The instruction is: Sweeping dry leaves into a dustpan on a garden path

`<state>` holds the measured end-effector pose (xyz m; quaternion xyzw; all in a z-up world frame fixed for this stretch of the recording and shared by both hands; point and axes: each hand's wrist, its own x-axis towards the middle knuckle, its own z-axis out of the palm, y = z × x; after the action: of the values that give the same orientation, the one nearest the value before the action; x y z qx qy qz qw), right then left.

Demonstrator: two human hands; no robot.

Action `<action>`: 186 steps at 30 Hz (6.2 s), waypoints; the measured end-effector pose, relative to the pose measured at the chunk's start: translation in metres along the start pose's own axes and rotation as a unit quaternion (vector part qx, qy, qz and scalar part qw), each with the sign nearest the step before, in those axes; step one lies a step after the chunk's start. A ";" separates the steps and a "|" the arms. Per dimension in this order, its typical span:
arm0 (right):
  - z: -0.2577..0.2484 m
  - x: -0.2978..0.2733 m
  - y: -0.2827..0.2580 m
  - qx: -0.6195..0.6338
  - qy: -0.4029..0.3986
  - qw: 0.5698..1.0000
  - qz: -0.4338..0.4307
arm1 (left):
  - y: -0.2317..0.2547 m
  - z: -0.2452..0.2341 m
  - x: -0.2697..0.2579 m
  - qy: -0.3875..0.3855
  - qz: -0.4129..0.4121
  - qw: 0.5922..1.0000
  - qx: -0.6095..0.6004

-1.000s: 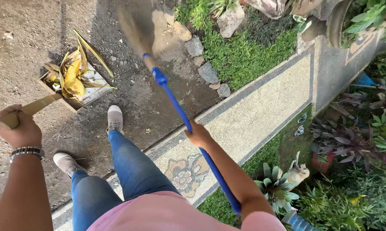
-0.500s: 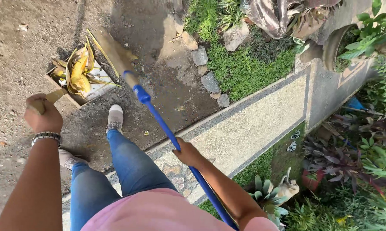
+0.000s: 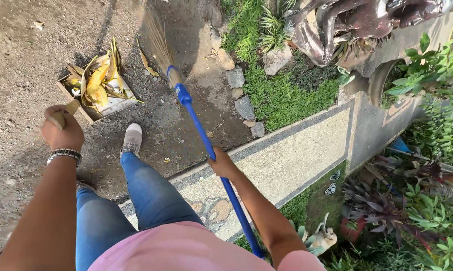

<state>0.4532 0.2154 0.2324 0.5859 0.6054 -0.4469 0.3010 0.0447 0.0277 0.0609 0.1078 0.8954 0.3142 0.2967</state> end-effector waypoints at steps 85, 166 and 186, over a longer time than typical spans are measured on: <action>0.091 0.060 -0.732 -0.057 -0.136 0.972 -0.182 | -0.168 -0.526 0.331 0.356 -0.229 0.825 -0.374; 0.733 -0.243 -0.641 -0.873 -0.357 -0.043 -0.331 | -0.001 -0.191 -0.225 0.733 -0.413 -0.490 -0.227; 0.661 -0.326 -0.067 -0.870 -0.430 -0.172 -0.171 | 0.073 0.090 -0.456 0.630 -0.367 -0.663 -0.172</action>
<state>0.3257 -0.5133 0.2571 0.6583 -0.2551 -0.3000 -0.6416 0.4637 -0.0437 0.2616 0.6489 0.4212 0.0953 0.6265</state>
